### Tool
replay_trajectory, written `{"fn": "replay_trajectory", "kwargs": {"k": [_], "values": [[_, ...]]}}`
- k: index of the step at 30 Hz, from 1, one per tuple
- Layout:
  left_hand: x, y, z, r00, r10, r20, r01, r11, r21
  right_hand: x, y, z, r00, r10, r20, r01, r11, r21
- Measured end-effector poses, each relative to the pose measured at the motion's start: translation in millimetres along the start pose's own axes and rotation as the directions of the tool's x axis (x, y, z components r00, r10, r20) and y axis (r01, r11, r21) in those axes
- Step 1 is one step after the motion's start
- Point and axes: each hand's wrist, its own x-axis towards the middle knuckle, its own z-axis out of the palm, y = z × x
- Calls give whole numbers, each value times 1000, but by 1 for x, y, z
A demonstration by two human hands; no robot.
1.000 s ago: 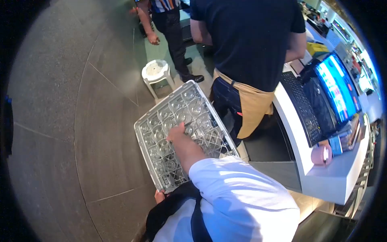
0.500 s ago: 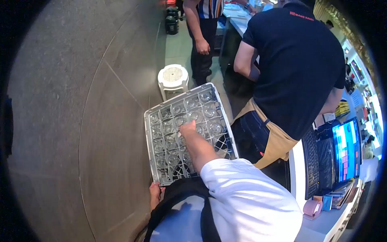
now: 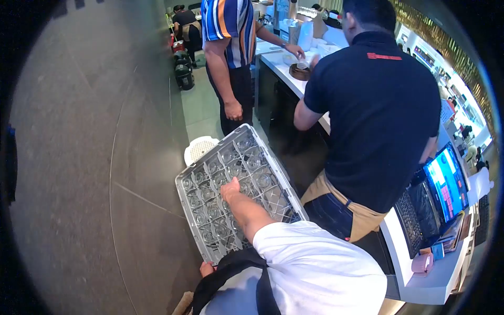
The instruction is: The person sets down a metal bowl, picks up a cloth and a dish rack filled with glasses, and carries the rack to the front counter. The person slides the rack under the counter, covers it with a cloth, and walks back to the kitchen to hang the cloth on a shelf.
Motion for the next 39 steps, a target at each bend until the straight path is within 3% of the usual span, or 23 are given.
{"fn": "replay_trajectory", "kwargs": {"k": [2,3,4,6,8,9,14,18,20,22,24,26,28,30,32,33,34,35,36,37,39], "values": [[5,-4,13,992,68,-108,-71,997,-27,11,7,-2,999,-14,38,13,1000,18],[8,-1,10,995,82,-59,-75,991,108,15,10,0,998,-23,61,20,999,47],[4,1,13,993,83,-89,-75,993,92,18,12,1,997,-39,70,34,997,67],[-3,5,27,998,9,-61,6,973,233,22,18,1,996,-69,53,66,996,61],[-5,-2,37,996,39,-83,-23,982,187,25,18,5,997,-50,52,48,997,53],[-7,-1,37,996,39,-79,-21,978,207,24,15,11,998,-2,-62,5,999,46],[-14,6,41,986,102,-129,-55,944,327,36,20,14,997,-60,-51,63,997,48],[7,2,42,979,104,-174,-54,960,274,38,27,-4,993,-99,58,99,995,-6],[6,1,38,977,201,-69,-149,882,448,47,32,12,983,-183,-10,183,983,-30],[19,-8,25,958,270,100,-288,911,297,48,27,9,975,-221,36,223,972,-72],[16,-2,28,969,245,26,-241,920,310,54,25,-4,967,-247,67,255,957,-138],[14,9,28,990,10,-139,27,965,262,53,18,-5,979,-197,51,201,974,-100],[23,5,12,995,-40,-95,64,963,260,49,14,-7,974,-213,74,220,969,-111],[31,4,10,1000,5,-24,1,965,264,44,12,-14,968,-237,78,245,961,-128],[86,-29,-14,951,305,-52,-227,802,552,43,7,-23,975,-209,74,218,967,-134],[86,-32,-21,862,440,250,-445,422,790,45,6,-22,976,-202,79,211,968,-135],[85,-34,-28,672,524,524,-587,-55,808,47,4,-19,975,-214,65,222,962,-156],[81,-33,-25,857,412,310,-490,465,737,47,4,-16,973,-228,48,233,957,-175],[74,-25,-19,964,224,143,-265,815,515,47,5,-15,975,-217,47,222,961,-165],[67,-16,-12,995,82,65,-97,952,291,49,5,-14,976,-216,19,217,965,-145],[55,-4,1,999,-16,32,14,997,82,47,8,-18,976,-219,-5,216,966,-140]]}}
